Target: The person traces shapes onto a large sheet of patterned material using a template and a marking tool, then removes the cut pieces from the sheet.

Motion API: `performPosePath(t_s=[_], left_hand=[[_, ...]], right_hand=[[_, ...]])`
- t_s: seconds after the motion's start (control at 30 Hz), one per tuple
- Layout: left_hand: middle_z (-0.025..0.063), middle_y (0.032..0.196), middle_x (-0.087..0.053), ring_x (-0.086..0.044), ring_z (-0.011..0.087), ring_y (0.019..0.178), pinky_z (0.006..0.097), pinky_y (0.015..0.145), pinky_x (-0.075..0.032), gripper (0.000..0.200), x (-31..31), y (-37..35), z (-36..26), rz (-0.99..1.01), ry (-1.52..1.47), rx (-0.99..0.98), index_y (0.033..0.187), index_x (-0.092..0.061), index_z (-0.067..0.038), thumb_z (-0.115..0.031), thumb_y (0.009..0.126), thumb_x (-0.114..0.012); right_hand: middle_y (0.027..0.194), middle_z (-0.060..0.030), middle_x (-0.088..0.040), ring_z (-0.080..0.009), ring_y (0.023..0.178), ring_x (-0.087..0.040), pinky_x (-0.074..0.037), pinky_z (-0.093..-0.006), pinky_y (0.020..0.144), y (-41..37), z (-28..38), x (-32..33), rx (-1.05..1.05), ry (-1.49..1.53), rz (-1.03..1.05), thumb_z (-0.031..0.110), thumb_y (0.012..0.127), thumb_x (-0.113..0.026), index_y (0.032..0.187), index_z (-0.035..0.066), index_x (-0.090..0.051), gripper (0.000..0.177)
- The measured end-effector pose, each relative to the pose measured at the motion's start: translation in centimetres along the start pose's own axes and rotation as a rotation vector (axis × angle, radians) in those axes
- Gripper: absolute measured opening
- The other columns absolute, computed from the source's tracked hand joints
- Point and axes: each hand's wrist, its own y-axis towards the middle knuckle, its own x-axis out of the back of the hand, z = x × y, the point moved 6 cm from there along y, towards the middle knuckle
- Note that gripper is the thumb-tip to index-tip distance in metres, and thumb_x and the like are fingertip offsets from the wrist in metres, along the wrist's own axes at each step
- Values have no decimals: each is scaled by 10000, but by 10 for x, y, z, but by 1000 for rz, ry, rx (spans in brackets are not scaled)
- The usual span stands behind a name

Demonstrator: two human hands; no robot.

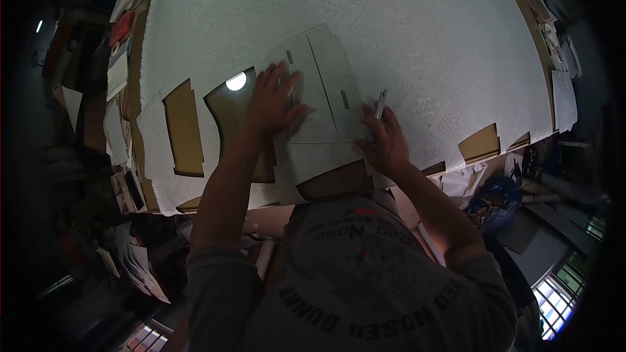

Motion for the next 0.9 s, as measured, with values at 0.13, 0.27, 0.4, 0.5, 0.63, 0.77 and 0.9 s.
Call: performPosePath(t_s=[0.13, 0.27, 0.4, 0.5, 0.63, 0.77, 0.9], left_hand=[[238, 1628, -377, -346, 473, 1504, 627, 1224, -275, 773, -1, -3, 0, -23, -5, 5, 1527, -526, -133, -534, 900, -736], [254, 1644, -350, -323, 473, 1520, 617, 1235, -260, 769, -4, -4, 6, -76, -39, 22, 1542, -507, -133, -533, 918, -710], [272, 1652, -331, -301, 473, 1535, 606, 1248, -239, 777, -5, -5, 5, -62, -9, 38, 1552, -496, -137, -566, 930, -674], [275, 1649, -334, -304, 468, 1534, 618, 1244, -236, 783, -5, -5, 6, -85, -24, 29, 1548, -502, -141, -587, 926, -666], [265, 1637, -357, -327, 460, 1520, 632, 1239, -235, 789, -4, -4, 8, -61, 28, 24, 1527, -533, -142, -610, 908, -676], [246, 1606, -402, -359, 474, 1487, 643, 1234, -240, 796, 1, -4, 9, -119, -10, 0, 1493, -574, -144, -637, 881, -694], [238, 1595, -413, -356, 490, 1481, 642, 1236, -241, 794, 0, -4, 8, -126, -34, 2, 1490, -578, -150, -637, 875, -705]], right_hand=[[1529, -135, -544, -445, 1385, -478, -337, -585, 1216, 1, 3, -2, 1, -55, 51, 176, 815, -838, 1273, 120, -543, 548], [1530, -133, -543, -437, 1405, -468, -343, -584, 1216, 6, 12, -3, -3, -148, 60, 149, 805, -840, 1269, 121, -543, 552], [1524, -139, -549, -441, 1409, -471, -352, -586, 1208, 7, 11, -6, -19, -140, 57, 130, 799, -842, 1261, 117, -543, 551], [1545, -167, -539, -465, 1460, -429, -375, -559, 1198, 7, 12, -8, -20, -137, 78, 76, 799, -838, 1276, 93, -528, 569], [1528, -176, -553, -470, 1452, -436, -388, -553, 1191, 6, 12, -7, 1, -116, 54, 56, 778, -846, 1280, 89, -533, 592], [1507, -172, -575, -451, 1452, -444, -386, -551, 1193, 4, 11, -8, 32, -114, 20, 67, 769, -852, 1273, 87, -543, 592], [1502, -165, -582, -443, 1454, -445, -387, -551, 1193, 7, 15, -4, 43, -129, 15, 75, 766, -854, 1266, 83, -549, 586]])
